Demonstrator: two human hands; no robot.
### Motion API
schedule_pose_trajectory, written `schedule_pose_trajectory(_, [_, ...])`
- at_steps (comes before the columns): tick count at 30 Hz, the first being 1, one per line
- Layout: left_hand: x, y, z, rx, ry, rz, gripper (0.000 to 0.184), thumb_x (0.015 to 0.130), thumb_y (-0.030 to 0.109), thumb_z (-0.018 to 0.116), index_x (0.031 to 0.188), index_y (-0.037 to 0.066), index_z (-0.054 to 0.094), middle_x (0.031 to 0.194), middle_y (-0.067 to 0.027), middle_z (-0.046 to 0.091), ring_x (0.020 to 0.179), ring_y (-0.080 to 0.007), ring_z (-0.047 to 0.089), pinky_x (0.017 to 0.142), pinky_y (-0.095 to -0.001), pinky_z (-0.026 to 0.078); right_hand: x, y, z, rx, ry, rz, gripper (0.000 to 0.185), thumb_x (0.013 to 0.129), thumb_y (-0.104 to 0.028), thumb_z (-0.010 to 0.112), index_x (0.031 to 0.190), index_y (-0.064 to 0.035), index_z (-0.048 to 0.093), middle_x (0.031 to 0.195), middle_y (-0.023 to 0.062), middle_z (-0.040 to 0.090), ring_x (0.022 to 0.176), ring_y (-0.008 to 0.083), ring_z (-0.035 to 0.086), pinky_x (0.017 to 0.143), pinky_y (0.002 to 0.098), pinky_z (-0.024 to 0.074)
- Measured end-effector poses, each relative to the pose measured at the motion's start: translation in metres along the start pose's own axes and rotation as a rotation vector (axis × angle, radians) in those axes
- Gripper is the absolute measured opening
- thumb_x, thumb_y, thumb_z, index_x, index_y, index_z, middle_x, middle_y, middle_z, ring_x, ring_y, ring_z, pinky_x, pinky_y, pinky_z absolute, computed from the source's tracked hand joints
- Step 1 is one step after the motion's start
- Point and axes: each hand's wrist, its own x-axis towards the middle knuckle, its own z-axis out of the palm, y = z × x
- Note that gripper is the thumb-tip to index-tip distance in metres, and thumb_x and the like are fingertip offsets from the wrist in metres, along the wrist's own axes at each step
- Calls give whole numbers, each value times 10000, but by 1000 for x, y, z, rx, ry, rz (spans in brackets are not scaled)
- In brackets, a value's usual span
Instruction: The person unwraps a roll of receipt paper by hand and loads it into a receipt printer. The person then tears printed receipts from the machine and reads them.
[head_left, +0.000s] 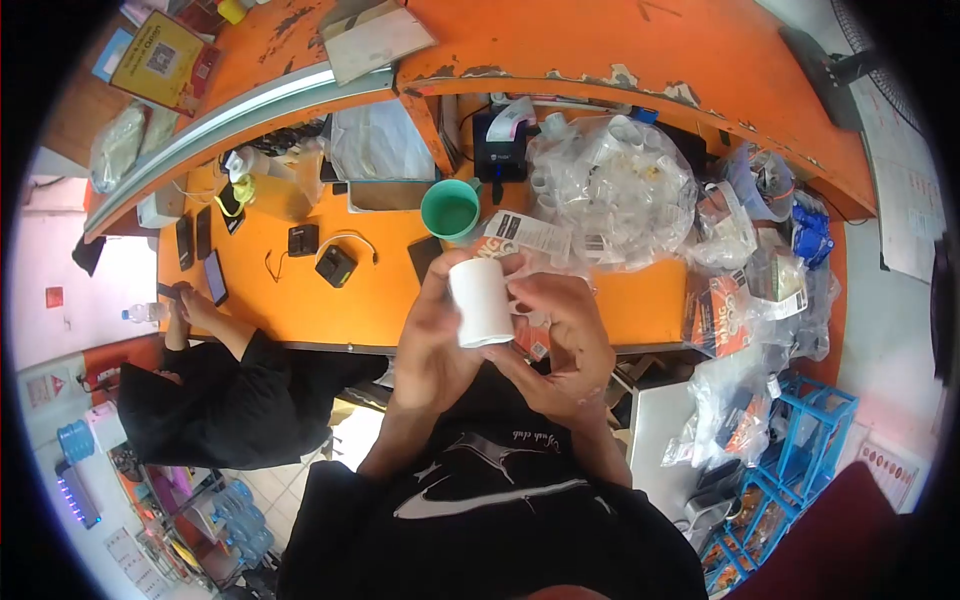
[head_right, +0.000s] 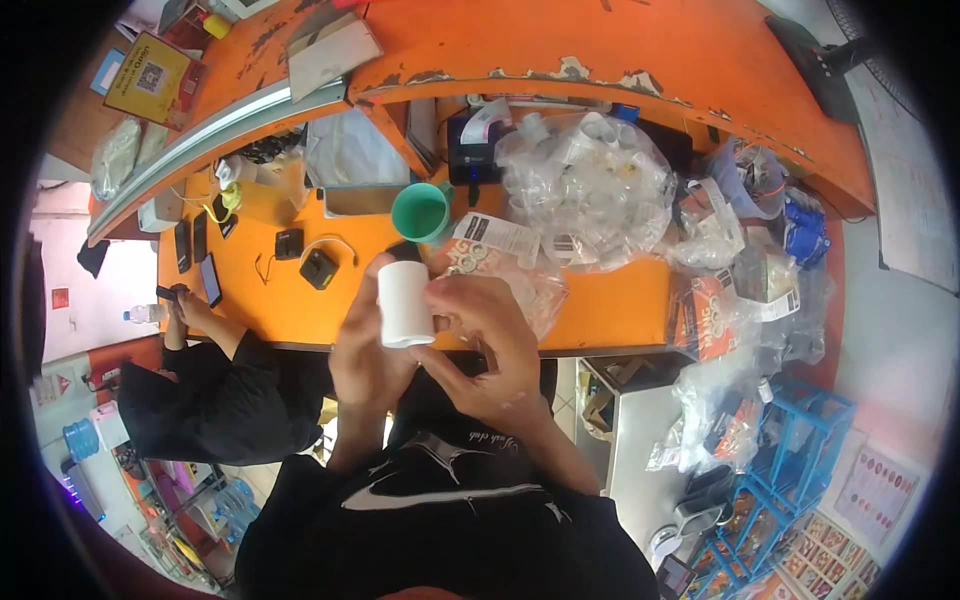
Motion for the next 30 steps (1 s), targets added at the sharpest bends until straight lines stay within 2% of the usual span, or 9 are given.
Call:
schedule_pose_trajectory(1, [1, 2, 2, -153, -21, 18, 604, 852, 222, 481, 1401, 60, 289, 1336, -256, 429, 1128, -354, 529, 923, -439, 479, 0, -1, 2, -95, -23, -74, 495, 670, -32, 800, 1134, -64, 631, 1221, 140, 548, 1068, 272, 546, 857, 348, 471])
schedule_pose_trajectory(4, [6, 3, -12, -380, -212, -136, 576, 850, 287, 436, 1363, 55, 314, 1287, -247, 457, 1051, -356, 555, 866, -443, 489, 5, -3, 6, -328, -70, -214, 514, 654, -58, 812, 1136, -84, 635, 1299, 150, 511, 1097, 278, 526, 881, 354, 453])
schedule_pose_trajectory(5, [-1, 2, -5, -393, -70, -171, 544, 842, 330, 406, 1316, 76, 323, 1235, -230, 477, 983, -347, 566, 828, -430, 489, 6, -5, 8, -365, -76, -212, 517, 650, -67, 816, 1135, -89, 636, 1310, 151, 505, 1104, 279, 521, 888, 356, 447])
schedule_pose_trajectory(8, [0, 4, 8, -240, -81, -86, 489, 838, 314, 466, 1249, 73, 354, 1127, -207, 503, 850, -297, 578, 739, -394, 481, 6, -8, 9, -402, -91, -221, 503, 652, -78, 816, 1124, -92, 645, 1302, 141, 518, 1108, 281, 518, 892, 354, 444])
schedule_pose_trajectory(12, [-6, 4, 2, 85, -18, 92, 464, 825, 300, 488, 1222, 112, 338, 1155, -215, 479, 875, -275, 554, 752, -377, 477, 4, -13, 7, -462, -126, -243, 473, 659, -103, 822, 1106, -87, 665, 1269, 118, 550, 1092, 272, 536, 864, 338, 463])
schedule_pose_trajectory(14, [-9, 7, 13, 187, 59, 140, 450, 815, 287, 501, 1198, 124, 329, 1168, -221, 467, 893, -268, 538, 762, -367, 473, 3, -17, 8, -410, -140, -232, 466, 660, -139, 836, 1090, -65, 672, 1250, 144, 564, 1069, 262, 569, 846, 330, 478])
schedule_pose_trajectory(18, [-10, 12, 13, 274, -6, 198, 435, 797, 260, 518, 1164, 133, 324, 1160, -225, 459, 914, -263, 519, 775, -356, 459, 0, -22, 5, -377, -181, -206, 447, 667, -187, 839, 1068, -54, 696, 1231, 170, 584, 1025, 245, 607, 800, 313, 503])
schedule_pose_trajectory(26, [-19, 19, 3, 443, -32, 240, 454, 758, 253, 558, 1143, 150, 342, 1127, -213, 456, 886, -247, 522, 762, -336, 458, -2, -27, 2, -316, -231, -192, 319, 711, -93, 804, 1011, -39, 710, 1170, 177, 620, 1035, 251, 622, 807, 322, 521])
schedule_pose_trajectory(30, [-23, 26, -2, 522, -67, 256, 507, 706, 154, 486, 1170, 128, 283, 1185, -201, 401, 997, -245, 494, 848, -355, 436, -11, -23, 2, -280, -191, -107, 259, 712, -11, 780, 960, -10, 704, 1090, 166, 654, 966, 241, 653, 789, 292, 525])
